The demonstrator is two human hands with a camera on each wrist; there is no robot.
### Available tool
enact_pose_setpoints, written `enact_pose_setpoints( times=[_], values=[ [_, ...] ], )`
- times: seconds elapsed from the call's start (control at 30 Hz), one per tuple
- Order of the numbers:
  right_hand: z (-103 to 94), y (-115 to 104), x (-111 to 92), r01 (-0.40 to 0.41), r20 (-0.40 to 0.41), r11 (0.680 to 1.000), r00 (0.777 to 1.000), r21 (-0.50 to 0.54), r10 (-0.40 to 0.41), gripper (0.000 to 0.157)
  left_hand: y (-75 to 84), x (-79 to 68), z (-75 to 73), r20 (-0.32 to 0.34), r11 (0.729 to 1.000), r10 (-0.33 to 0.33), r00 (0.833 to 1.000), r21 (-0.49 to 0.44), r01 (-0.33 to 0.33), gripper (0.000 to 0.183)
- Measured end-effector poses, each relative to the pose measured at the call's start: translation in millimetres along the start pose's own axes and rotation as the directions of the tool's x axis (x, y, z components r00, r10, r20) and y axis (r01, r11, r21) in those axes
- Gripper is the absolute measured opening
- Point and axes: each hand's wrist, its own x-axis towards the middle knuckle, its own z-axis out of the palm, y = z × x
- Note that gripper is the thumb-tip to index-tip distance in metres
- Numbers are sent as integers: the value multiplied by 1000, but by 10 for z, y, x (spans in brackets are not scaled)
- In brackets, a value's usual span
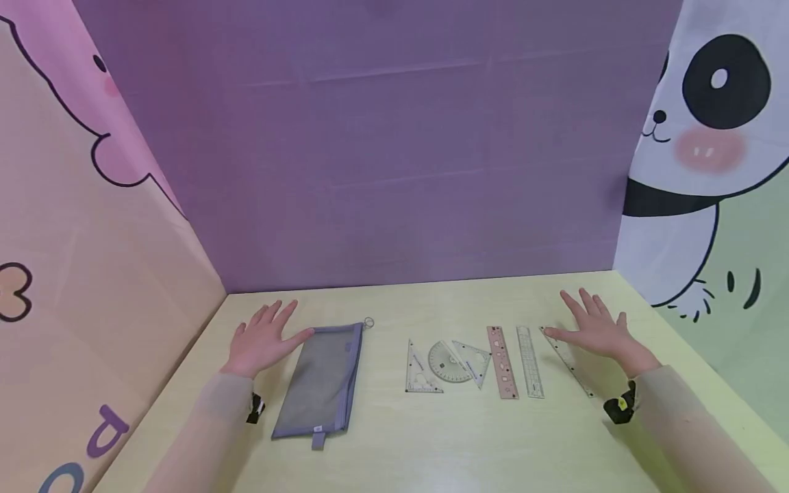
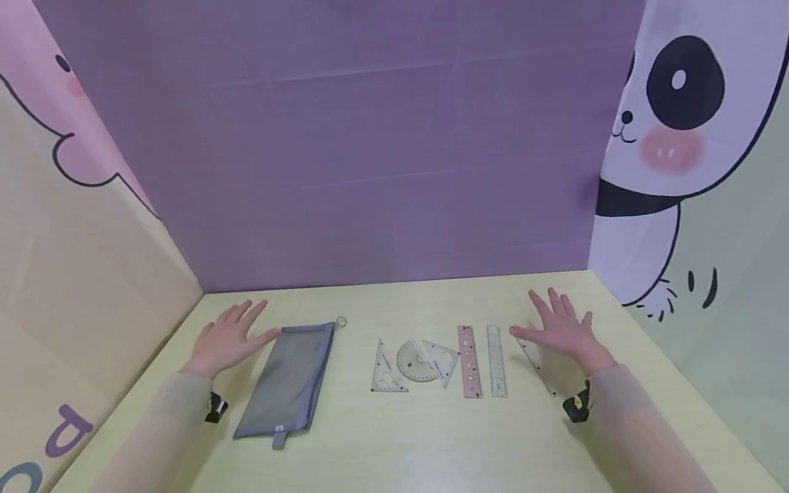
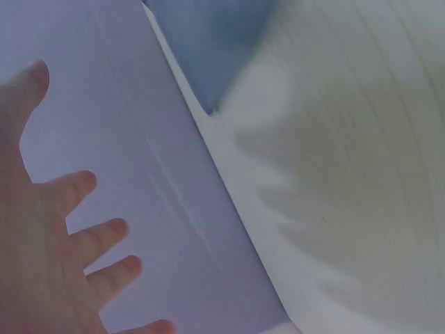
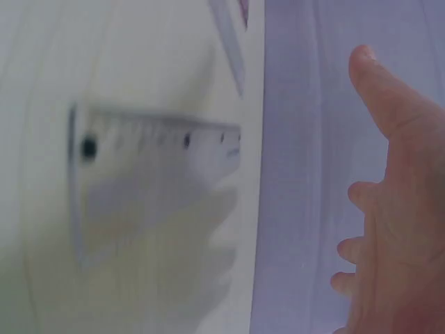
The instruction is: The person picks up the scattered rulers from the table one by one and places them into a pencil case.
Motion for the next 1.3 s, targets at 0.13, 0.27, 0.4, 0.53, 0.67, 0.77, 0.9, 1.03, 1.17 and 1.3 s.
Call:
enact_pose_setpoints(
  times=[0.13,0.27,0.4,0.53,0.67,0.77,0.9,1.03,1.17,1.3],
  values=[
    [29,-197,13,66,-3,997,998,32,-66,101,134,-6,-1,-29,1000,18,999,-5,-18,88],
    [121,-397,28,136,-2,990,991,43,-136,100,271,-17,22,-52,998,34,998,-43,-37,82],
    [242,-580,29,208,5,977,978,50,-208,98,412,-16,60,-44,997,33,998,-72,-37,72],
    [315,-775,22,262,37,962,963,77,-265,95,534,-23,101,-19,995,28,999,-97,-29,64],
    [370,-950,31,298,79,948,948,112,-307,94,652,-54,152,10,993,26,1000,-120,-25,63],
    [433,-1052,59,322,112,940,936,111,-333,94,738,-94,204,54,989,14,998,-149,-6,70],
    [514,-1147,89,354,143,931,920,96,-364,92,834,-154,281,108,980,4,994,-199,17,81],
    [560,-1195,98,361,165,927,913,101,-373,91,891,-199,337,128,973,11,992,-231,19,84],
    [594,-1219,114,366,175,926,909,96,-378,92,890,-220,384,144,959,30,989,-283,12,84],
    [616,-1242,149,376,174,919,904,115,-391,93,840,-219,441,150,923,52,987,-386,10,83]
  ],
)
